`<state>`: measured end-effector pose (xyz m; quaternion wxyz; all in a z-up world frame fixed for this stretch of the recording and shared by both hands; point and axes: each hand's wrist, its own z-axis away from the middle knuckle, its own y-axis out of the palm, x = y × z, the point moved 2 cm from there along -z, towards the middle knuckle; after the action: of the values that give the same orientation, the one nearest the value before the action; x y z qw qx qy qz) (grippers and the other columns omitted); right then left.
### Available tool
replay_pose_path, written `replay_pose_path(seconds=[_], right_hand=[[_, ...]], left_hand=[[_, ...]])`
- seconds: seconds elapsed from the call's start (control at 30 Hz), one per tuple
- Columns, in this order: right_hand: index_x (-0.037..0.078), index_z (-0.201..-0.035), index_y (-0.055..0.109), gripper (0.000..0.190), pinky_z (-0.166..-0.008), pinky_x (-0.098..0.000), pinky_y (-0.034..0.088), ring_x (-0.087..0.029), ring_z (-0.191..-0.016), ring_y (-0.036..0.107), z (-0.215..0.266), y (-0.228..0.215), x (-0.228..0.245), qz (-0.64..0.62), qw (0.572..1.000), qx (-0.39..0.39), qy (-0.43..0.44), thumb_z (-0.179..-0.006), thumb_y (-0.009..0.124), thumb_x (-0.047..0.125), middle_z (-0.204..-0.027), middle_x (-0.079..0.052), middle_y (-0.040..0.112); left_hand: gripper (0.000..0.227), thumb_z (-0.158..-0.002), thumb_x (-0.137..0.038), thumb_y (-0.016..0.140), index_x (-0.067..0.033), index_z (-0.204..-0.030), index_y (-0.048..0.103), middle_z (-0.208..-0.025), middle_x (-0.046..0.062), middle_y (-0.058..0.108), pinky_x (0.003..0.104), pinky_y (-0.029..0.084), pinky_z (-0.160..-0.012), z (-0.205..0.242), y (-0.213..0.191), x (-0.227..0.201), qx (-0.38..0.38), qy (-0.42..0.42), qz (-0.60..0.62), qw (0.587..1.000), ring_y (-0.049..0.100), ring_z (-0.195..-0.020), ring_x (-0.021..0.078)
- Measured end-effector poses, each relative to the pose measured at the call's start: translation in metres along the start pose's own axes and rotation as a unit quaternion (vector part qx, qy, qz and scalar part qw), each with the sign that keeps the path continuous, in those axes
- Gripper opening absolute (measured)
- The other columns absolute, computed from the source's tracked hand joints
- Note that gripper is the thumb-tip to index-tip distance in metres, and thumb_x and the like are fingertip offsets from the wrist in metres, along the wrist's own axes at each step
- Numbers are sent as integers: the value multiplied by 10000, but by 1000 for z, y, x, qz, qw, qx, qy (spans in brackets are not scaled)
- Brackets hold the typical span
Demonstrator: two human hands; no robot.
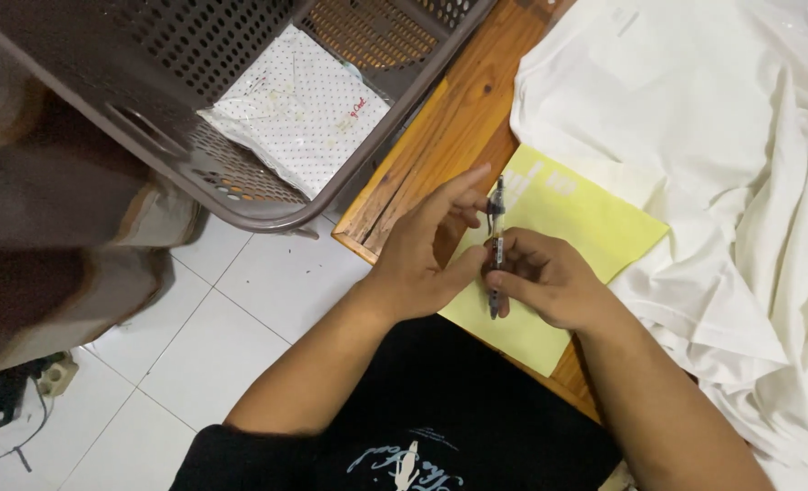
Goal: Writing on a yellow label and folding a white garment to tuck the label inside.
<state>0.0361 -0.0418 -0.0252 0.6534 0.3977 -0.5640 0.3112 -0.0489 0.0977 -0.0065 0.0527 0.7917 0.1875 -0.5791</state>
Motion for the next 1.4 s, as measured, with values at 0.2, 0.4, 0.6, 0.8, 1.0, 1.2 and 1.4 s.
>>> replay_pose_path(seconds=[0.2,0.4,0.6,0.8,1.0,1.2,1.4], right_hand=[[-117,-801,568,147,-387,-327,524,-211,-419,580,-3,2,4,-8,1000,18,-6,-702,615,-19,-565,-185,562],[-97,-769,571,106,-380,-320,526,-210,-411,582,-2,1,7,-3,999,26,-31,-713,606,-14,-555,-181,565],[-46,-722,442,203,-311,-253,451,-183,-373,502,-1,-16,-1,-146,980,-19,-131,-724,624,42,-543,-173,481],[-98,-827,489,154,-322,-248,460,-201,-376,551,2,-12,21,3,990,-63,-126,-699,568,-68,-575,-199,519],[-38,-706,629,120,-338,-200,348,-93,-406,469,-4,-3,24,169,976,-31,-136,-607,692,-11,-562,-129,536],[13,-707,648,129,-379,-221,342,-112,-388,441,-2,0,6,261,964,-38,-23,-625,691,104,-439,-87,492],[44,-711,655,148,-400,-234,371,-124,-390,465,-2,-2,3,287,957,-47,-6,-609,703,140,-444,-80,505]], left_hand=[[451,-736,-70,671,-36,-1160,521,-843,39,569,198,470,-584,-11,14,14,-66,13,92,993,577,-688,84],[362,-735,-123,698,-49,-1068,578,-837,24,568,206,484,-636,-13,11,6,-53,-3,79,995,588,-750,102],[349,-785,-208,509,-122,-1122,543,-1045,60,579,369,329,-843,-9,-7,-3,126,42,-172,976,503,-1048,305],[331,-700,-176,592,-106,-1023,596,-1145,78,557,450,200,-857,-4,-15,-8,237,34,-247,939,398,-1171,324],[385,-680,-220,587,-209,-1066,586,-1229,-9,496,462,174,-848,-2,-13,8,282,40,-290,914,318,-1244,247],[398,-691,-238,592,-194,-1086,569,-1260,-9,465,596,34,-914,-2,-13,6,292,14,-298,909,135,-1314,230],[344,-684,-293,607,-204,-1016,585,-1254,-17,483,548,-4,-977,1,-12,22,304,-5,-279,911,181,-1308,197]])
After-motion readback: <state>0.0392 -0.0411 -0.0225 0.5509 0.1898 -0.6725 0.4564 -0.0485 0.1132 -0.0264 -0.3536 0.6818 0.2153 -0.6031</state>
